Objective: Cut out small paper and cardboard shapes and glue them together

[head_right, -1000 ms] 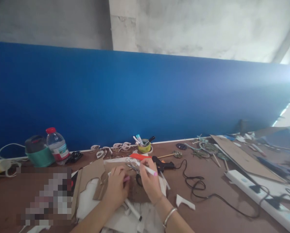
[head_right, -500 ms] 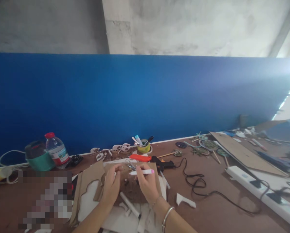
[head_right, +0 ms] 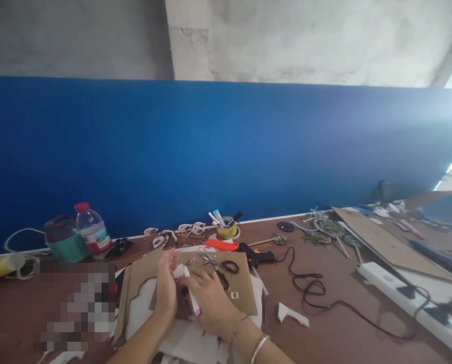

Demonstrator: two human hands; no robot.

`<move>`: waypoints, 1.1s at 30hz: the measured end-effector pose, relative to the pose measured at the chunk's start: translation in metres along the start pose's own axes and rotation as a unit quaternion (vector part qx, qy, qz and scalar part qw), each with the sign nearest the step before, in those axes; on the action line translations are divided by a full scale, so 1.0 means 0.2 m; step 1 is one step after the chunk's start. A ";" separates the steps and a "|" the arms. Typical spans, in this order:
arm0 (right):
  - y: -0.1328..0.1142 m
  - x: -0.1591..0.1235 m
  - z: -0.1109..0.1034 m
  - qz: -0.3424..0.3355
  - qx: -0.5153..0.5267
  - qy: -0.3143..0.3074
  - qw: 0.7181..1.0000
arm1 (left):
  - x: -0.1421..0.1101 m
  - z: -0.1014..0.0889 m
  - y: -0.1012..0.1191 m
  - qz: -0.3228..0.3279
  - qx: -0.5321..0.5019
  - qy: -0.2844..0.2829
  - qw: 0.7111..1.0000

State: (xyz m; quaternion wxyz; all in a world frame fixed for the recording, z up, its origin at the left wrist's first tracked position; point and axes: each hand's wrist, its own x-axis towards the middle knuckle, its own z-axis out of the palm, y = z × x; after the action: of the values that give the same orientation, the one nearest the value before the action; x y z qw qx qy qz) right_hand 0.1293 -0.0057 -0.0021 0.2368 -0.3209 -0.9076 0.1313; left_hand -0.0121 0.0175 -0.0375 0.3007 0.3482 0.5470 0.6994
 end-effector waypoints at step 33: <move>0.09 0.00 0.02 0.016 0.085 0.275 0.958 | -0.07 0.01 0.08 0.230 0.250 -0.201 0.919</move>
State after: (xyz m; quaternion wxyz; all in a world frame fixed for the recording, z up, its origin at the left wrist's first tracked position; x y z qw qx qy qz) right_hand 0.1371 0.0079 -0.0126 0.5015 -0.3373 -0.7878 0.1188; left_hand -0.0029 0.0035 -0.0237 0.1387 0.6616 0.5372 0.5045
